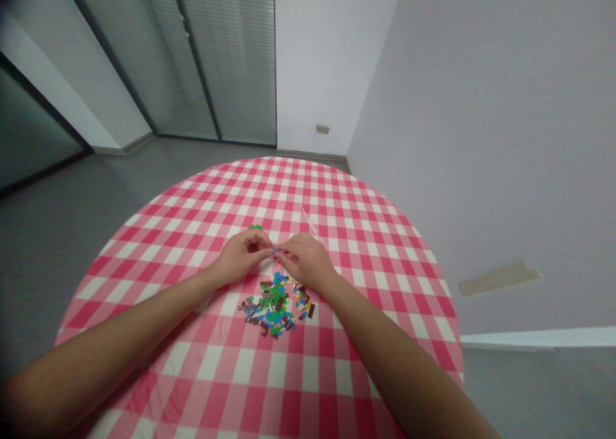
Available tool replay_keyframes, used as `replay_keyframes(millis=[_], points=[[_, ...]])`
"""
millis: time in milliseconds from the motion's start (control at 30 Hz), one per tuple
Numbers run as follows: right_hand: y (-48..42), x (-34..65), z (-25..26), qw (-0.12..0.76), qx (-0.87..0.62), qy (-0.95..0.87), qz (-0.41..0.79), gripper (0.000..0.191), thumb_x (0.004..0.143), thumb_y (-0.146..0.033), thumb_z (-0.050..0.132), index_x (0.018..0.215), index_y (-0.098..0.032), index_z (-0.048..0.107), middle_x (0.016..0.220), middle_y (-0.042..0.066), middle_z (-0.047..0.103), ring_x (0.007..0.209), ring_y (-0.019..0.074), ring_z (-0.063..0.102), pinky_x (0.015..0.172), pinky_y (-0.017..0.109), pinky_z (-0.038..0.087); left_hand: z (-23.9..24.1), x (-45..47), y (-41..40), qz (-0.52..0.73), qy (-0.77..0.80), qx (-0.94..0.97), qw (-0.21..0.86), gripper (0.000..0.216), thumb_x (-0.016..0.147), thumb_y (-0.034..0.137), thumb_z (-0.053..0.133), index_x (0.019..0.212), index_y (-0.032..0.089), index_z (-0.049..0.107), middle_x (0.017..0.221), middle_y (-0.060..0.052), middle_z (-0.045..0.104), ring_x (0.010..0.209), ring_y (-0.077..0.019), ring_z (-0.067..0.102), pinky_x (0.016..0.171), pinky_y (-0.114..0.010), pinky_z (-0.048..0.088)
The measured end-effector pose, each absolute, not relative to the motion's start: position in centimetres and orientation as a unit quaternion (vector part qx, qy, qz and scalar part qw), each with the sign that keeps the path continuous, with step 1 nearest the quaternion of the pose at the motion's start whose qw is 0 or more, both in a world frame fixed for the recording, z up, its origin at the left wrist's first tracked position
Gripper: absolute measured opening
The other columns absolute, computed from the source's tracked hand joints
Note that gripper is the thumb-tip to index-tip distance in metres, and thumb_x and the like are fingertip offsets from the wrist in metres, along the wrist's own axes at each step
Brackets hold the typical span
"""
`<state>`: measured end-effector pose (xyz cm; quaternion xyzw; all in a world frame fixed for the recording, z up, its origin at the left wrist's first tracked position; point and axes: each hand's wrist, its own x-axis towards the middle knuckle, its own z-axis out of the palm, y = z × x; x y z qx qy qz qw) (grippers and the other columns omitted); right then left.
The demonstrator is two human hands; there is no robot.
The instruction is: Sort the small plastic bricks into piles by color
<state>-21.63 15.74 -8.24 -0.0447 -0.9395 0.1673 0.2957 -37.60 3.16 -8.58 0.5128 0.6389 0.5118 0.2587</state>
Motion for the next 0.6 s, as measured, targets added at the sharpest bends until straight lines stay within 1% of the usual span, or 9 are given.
replay_keyframes(millis=[67, 167, 267, 400, 600], points=[[15.74, -21.69, -8.28, 0.294, -0.048, -0.939, 0.169, 0.018, 0.093, -0.031, 0.058, 0.093, -0.02, 0.072, 0.082, 0.006, 0.073, 0.078, 0.019, 0.062, 0.074, 0.033, 0.048, -8.74, -37.59, 3.19, 0.513, 0.639, 0.514, 0.254, 0.01, 0.08, 0.026, 0.067, 0.084, 0.019, 0.063, 0.079, -0.002, 0.064, 0.07, -0.0141, 0.056, 0.067, -0.029, 0.045], [15.83, -21.8, -8.41, 0.294, -0.089, -0.938, 0.159, 0.016, 0.092, -0.026, 0.058, 0.093, -0.02, 0.073, 0.083, 0.005, 0.074, 0.08, 0.0199, 0.063, 0.076, 0.034, 0.048, -8.98, -37.58, 3.3, 0.529, 0.634, 0.509, 0.243, 0.01, 0.08, 0.021, 0.064, 0.09, 0.019, 0.062, 0.084, -0.003, 0.065, 0.076, -0.0155, 0.059, 0.073, -0.031, 0.047], [16.02, -21.89, -8.48, 0.262, -0.152, -0.943, 0.138, 0.014, 0.089, -0.023, 0.06, 0.091, -0.021, 0.073, 0.084, 0.006, 0.074, 0.082, 0.0212, 0.064, 0.076, 0.034, 0.048, -9.28, -37.64, 3.43, 0.541, 0.638, 0.504, 0.216, 0.015, 0.081, 0.018, 0.061, 0.095, 0.018, 0.061, 0.088, -0.004, 0.063, 0.08, -0.0165, 0.06, 0.076, -0.032, 0.048], [16.22, -21.96, -8.38, 0.207, -0.181, -0.953, 0.132, 0.015, 0.088, -0.022, 0.06, 0.088, -0.022, 0.074, 0.084, 0.005, 0.073, 0.08, 0.0201, 0.065, 0.072, 0.032, 0.047, -9.53, -37.73, 3.44, 0.524, 0.643, 0.519, 0.205, 0.015, 0.082, 0.018, 0.06, 0.096, 0.019, 0.062, 0.089, -0.004, 0.064, 0.082, -0.0171, 0.06, 0.077, -0.033, 0.048], [16.14, -21.9, -8.18, 0.189, -0.184, -0.956, 0.127, 0.017, 0.088, -0.021, 0.058, 0.087, -0.021, 0.075, 0.081, 0.005, 0.072, 0.079, 0.0189, 0.064, 0.07, 0.029, 0.046, -9.23, -37.68, 3.25, 0.508, 0.644, 0.53, 0.212, 0.01, 0.084, 0.02, 0.058, 0.092, 0.019, 0.064, 0.091, -0.005, 0.067, 0.086, -0.0182, 0.062, 0.08, -0.034, 0.049]])
